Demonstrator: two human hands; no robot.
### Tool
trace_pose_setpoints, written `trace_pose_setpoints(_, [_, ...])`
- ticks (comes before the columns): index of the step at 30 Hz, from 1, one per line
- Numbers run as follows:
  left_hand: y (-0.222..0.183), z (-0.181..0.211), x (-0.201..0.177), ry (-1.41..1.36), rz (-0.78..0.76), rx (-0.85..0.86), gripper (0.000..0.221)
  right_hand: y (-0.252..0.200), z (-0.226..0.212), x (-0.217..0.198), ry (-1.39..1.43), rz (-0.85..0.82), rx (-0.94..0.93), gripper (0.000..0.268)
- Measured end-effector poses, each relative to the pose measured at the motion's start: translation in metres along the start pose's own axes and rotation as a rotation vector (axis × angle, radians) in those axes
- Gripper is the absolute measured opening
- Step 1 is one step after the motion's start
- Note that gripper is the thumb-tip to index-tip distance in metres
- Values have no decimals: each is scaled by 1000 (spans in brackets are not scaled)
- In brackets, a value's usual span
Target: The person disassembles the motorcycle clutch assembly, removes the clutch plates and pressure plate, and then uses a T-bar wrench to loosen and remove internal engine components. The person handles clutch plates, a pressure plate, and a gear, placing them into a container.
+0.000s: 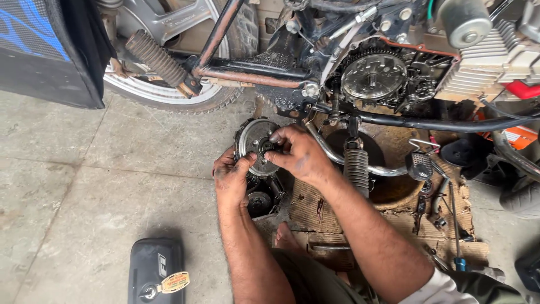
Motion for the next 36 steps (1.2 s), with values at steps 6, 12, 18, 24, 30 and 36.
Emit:
trace_pose_setpoints(6, [-3,17,-7,160,17,-53,30,-1,57,36,662,28,-60,25])
trace_pose_setpoints(12, [-4,24,-54,504,280,-82,34,-37,139,95,672,139,-199,27])
trace_pose_setpoints(18, [7,2,-63,-61,160,-2,36,-53,129,144,257,-131,280,20])
trace_pose_setpoints(24, [4,6,-52,-163,165,-18,40,-54,130,119,362,4,286,26])
trace_pose_setpoints(30, [13,-10,-72,414,294,15,40,-101,39,18,305,119,147,25])
trace_pose_setpoints(36, [1,12,-39,400,308,-38,32,-68,97,-140,416,740,240,21])
Point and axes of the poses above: each hand's wrist, its own y-axis towards the middle knuckle, its own x-axis out of the palm, z = x × y, the point moved 10 cm from there along y, towards the middle knuckle, and after that the axes turned 7 degrees about -y, right-handed, at the moved point
